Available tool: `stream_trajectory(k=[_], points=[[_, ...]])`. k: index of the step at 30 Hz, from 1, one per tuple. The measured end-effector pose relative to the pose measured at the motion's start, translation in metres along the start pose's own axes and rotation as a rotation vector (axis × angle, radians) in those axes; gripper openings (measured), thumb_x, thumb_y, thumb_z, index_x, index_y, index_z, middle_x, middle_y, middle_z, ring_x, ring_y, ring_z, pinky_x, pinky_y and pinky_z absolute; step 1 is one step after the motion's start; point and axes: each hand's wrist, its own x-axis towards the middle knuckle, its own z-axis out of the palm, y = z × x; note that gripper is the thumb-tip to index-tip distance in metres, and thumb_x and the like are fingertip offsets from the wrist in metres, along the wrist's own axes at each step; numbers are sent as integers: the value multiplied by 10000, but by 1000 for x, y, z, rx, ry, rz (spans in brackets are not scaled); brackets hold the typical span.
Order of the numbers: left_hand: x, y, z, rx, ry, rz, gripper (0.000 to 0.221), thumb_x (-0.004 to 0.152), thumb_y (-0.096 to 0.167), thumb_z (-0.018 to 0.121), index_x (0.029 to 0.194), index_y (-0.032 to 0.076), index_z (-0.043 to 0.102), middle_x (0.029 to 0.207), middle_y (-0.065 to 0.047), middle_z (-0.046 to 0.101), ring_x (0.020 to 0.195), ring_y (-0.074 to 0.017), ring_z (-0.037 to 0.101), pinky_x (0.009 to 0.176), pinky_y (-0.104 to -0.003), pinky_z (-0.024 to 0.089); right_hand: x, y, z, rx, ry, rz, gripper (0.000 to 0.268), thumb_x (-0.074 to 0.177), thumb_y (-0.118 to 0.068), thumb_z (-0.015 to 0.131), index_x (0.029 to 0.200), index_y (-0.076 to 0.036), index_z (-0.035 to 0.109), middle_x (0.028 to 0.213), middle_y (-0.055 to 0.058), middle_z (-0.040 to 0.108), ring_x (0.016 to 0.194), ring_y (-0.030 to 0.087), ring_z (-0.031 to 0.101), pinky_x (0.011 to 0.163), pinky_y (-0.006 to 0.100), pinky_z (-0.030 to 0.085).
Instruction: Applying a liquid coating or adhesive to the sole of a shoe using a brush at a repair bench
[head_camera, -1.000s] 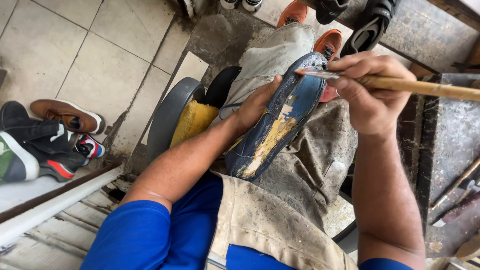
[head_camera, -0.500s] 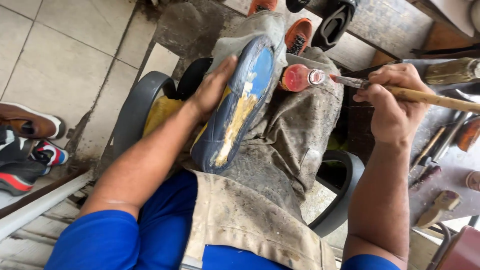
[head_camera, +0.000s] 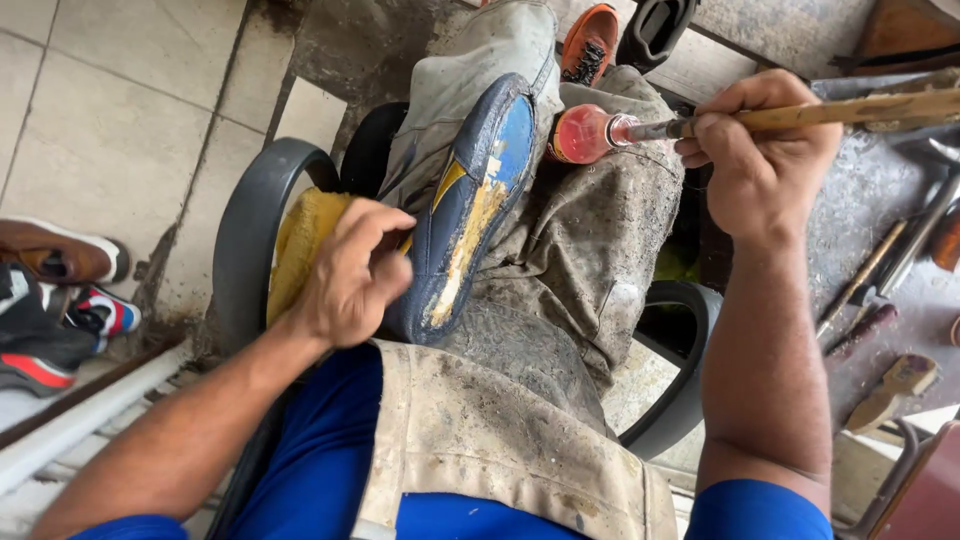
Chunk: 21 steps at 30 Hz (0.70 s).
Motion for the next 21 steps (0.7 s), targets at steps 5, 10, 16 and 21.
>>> stream_trajectory(k=[5, 10, 16, 21], points=[[-30, 27, -17, 95, -527, -242, 1583, 496, 873, 665, 1598, -2, -61, 1673, -336, 65, 1546, -464, 153, 1241, -528, 152, 4, 14, 17, -167, -87, -15, 232, 968, -41, 503, 978, 87, 695, 1029, 171, 554, 734, 259, 712, 551, 306, 638], [-27, 24, -20, -84, -468, -426, 1625, 361, 607, 947, 1609, 128, 24, 1690, -263, 136, 1551, -388, 204, 1238, -435, 197, 13, 55, 24, -663, -178, -9, 492, 1047, -388, 441, 1219, -68, 773, 1054, 100, 493, 967, 247, 546, 699, 499, 560], [-29, 12, -24, -221, -233, -229, 1501, 449, 561, 909, 1586, 67, 62, 1611, -325, 294, 1457, -421, 408, 1204, -519, 367, 10, 49, 41, -619, -313, 182, 733, 1013, -635, 334, 1529, -152, 526, 1126, 135, 394, 1034, 301, 507, 843, 544, 473], [-27, 26, -26, -5, 90, -225, 1137, 615, 268, 972, 1542, 61, 347, 1516, -165, 515, 1392, -283, 510, 1160, -364, 393, 7, -6, 33, -245, -101, 326, 373, 1013, -236, 435, 1273, -47, 622, 1050, 108, 560, 934, 206, 635, 802, 401, 581]])
